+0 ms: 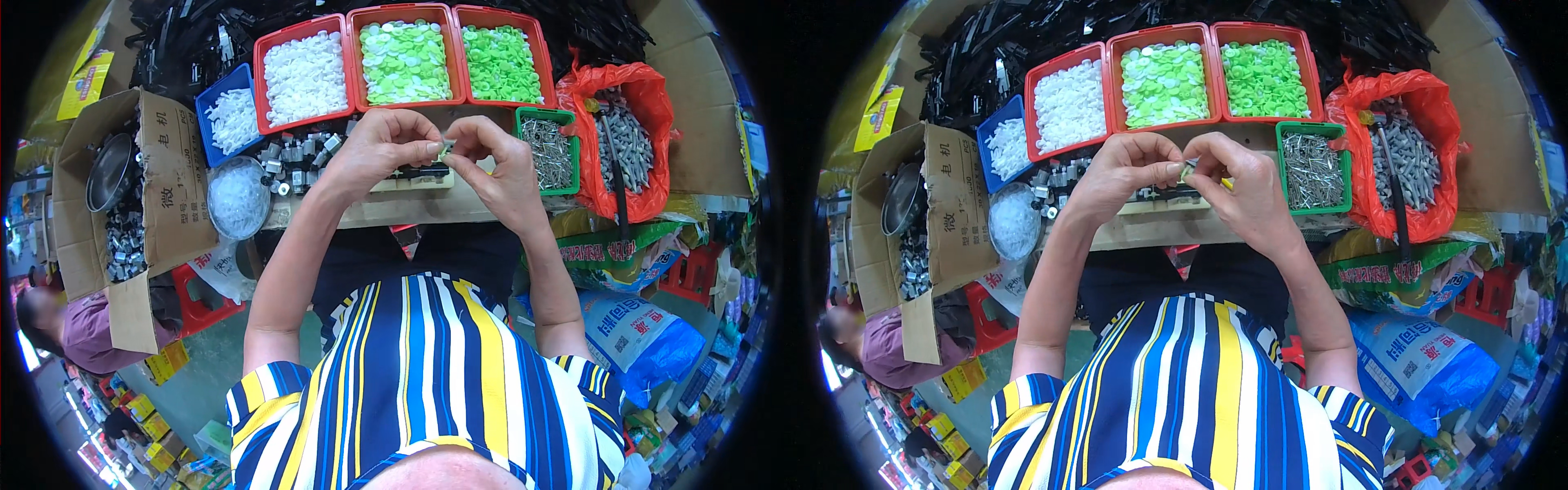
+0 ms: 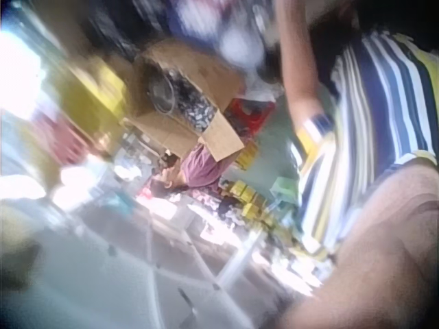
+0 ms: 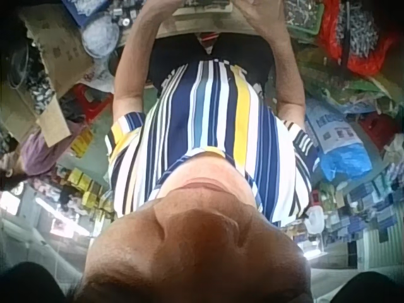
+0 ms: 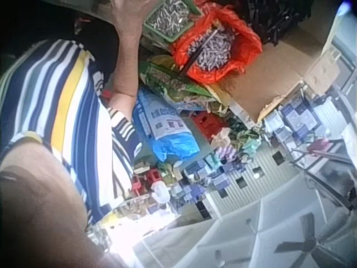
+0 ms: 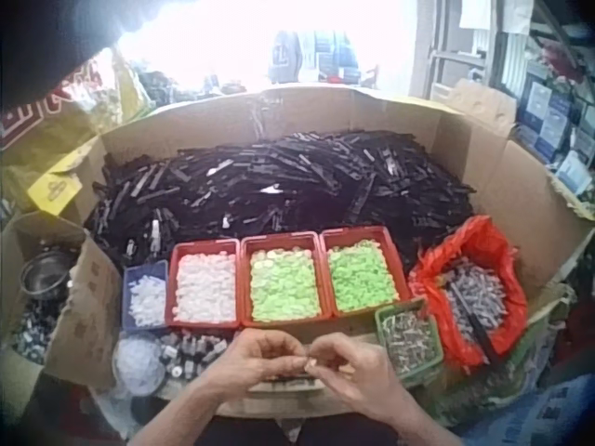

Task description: Manually assembling small electronic motor components and housings at a factory workbench.

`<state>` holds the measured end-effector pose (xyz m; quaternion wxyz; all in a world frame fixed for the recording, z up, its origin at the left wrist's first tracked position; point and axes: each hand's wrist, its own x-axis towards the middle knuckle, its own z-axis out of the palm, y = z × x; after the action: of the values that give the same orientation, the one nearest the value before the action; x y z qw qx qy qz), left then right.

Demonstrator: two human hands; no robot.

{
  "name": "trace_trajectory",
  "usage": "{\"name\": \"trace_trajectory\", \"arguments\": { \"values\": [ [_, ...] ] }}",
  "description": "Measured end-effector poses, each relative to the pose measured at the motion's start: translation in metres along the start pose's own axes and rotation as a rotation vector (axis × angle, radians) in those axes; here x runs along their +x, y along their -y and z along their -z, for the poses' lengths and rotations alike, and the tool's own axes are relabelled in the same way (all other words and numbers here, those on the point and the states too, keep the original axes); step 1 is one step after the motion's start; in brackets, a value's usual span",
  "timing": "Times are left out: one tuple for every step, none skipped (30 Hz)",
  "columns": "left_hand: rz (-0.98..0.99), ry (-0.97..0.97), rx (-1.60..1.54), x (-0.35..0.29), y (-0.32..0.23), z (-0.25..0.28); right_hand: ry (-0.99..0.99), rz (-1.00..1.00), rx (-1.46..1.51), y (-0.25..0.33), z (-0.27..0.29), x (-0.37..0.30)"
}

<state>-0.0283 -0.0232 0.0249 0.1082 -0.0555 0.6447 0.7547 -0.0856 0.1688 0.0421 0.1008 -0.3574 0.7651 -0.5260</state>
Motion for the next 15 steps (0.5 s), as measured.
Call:
{"name": "trace_trajectory", "arguments": {
  "values": [
    [-0.007, 0.020, -0.040, 0.000, 0.001, 0.001, 0.016, -0.035, 0.062, -0.002, -0.001, 0.000],
    [-0.006, 0.033, -0.061, -0.002, 0.003, 0.002, 0.032, -0.071, 0.124, -0.005, -0.003, -0.001],
    [-0.006, 0.030, -0.064, -0.003, 0.004, 0.002, 0.036, -0.072, 0.123, -0.006, -0.004, -0.002],
    [0.037, 0.029, -0.135, -0.004, 0.005, 0.002, 0.022, -0.085, 0.172, -0.008, -0.005, -0.004],
    [0.079, 0.029, -0.206, -0.005, 0.006, 0.002, 0.008, -0.098, 0.222, -0.011, -0.006, -0.005],
    [0.079, 0.027, -0.206, -0.006, 0.008, 0.001, 0.010, -0.097, 0.222, -0.013, -0.008, -0.007],
    [0.080, 0.025, -0.279, -0.007, 0.013, 0.001, 0.001, -0.093, 0.267, -0.015, -0.011, -0.009],
    [0.082, 0.024, -0.352, -0.007, 0.017, 0.000, -0.010, -0.089, 0.312, -0.017, -0.012, -0.011],
    [0.083, 0.022, -0.351, -0.008, 0.019, -0.002, -0.008, -0.089, 0.315, -0.018, -0.013, -0.012],
    [0.079, -0.006, -0.372, -0.010, 0.021, -0.004, 0.006, -0.134, 0.392, -0.019, -0.013, -0.013],
    [0.076, -0.033, -0.393, -0.011, 0.023, -0.005, 0.019, -0.179, 0.469, -0.020, -0.014, -0.014],
    [0.078, -0.032, -0.391, -0.012, 0.024, -0.006, 0.017, -0.180, 0.471, -0.021, -0.013, -0.015],
    [0.072, -0.043, -0.378, -0.014, 0.024, -0.007, 0.059, -0.218, 0.542, -0.023, -0.012, -0.016],
    [0.066, -0.053, -0.365, -0.015, 0.025, -0.008, 0.102, -0.255, 0.614, -0.024, -0.012, -0.017],
    [0.068, -0.054, -0.363, -0.016, 0.026, -0.008, 0.100, -0.256, 0.617, -0.026, -0.011, -0.018]
  ]
}}
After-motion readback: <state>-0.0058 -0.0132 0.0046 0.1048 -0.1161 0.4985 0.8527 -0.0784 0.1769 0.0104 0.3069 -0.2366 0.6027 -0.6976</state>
